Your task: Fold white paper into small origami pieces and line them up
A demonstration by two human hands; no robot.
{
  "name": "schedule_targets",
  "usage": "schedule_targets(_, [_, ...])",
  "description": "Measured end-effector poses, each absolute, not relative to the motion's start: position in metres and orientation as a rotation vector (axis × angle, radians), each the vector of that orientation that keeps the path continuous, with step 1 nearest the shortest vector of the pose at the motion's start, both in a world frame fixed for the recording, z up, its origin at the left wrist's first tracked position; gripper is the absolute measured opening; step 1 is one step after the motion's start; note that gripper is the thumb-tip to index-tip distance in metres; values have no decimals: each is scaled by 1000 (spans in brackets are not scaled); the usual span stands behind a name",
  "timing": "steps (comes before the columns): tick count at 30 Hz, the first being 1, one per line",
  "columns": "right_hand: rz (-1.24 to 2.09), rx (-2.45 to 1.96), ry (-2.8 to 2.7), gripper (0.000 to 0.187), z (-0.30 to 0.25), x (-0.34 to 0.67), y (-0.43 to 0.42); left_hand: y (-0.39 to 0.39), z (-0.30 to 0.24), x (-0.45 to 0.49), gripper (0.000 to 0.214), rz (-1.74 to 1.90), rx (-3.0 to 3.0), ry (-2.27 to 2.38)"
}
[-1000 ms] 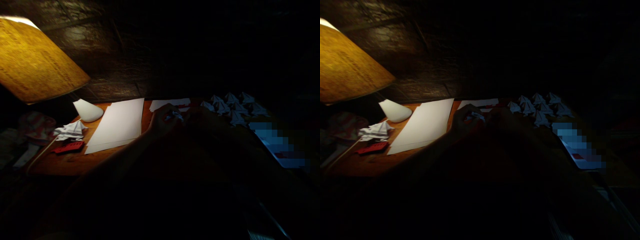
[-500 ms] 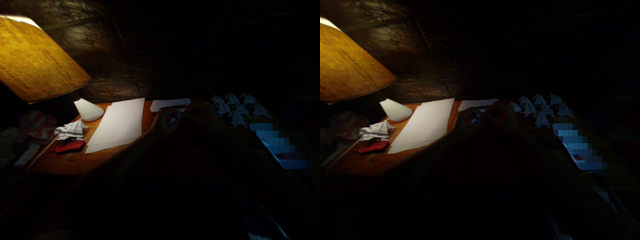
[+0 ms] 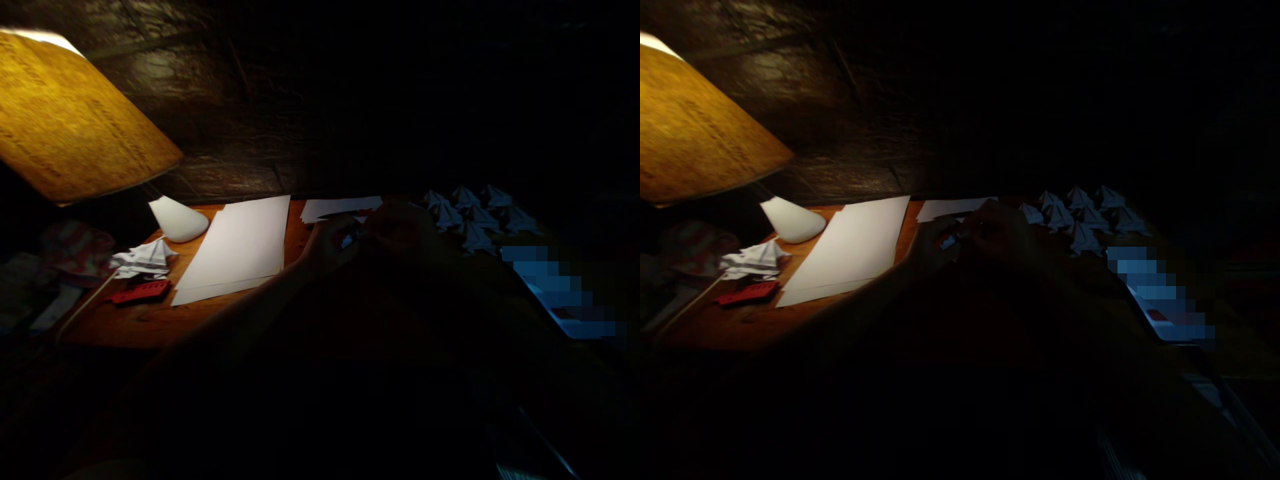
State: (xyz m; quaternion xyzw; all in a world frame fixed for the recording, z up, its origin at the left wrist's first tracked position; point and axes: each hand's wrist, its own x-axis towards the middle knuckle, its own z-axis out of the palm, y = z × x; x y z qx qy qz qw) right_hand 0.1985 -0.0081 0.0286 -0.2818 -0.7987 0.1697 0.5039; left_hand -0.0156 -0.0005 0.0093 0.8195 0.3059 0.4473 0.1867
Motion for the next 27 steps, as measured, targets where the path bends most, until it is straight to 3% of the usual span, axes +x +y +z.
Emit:
schedule_targets(12, [681, -728, -1934, 11, 33, 198, -12, 1, 7, -14, 14, 1204, 2213, 743])
schedule_targets(17, [801, -837, -1744, 25, 37, 197, -16, 8, 2, -14, 17, 1273, 2140, 706])
schedule_targets(22, [794, -1000, -1540, 21, 31, 200, -6, 13, 5, -12, 12, 1307, 2180, 558])
schedule_targets(27, [1041, -1055, -1532, 37, 19, 202, 6, 11, 8, -12, 10, 1257, 2210, 487])
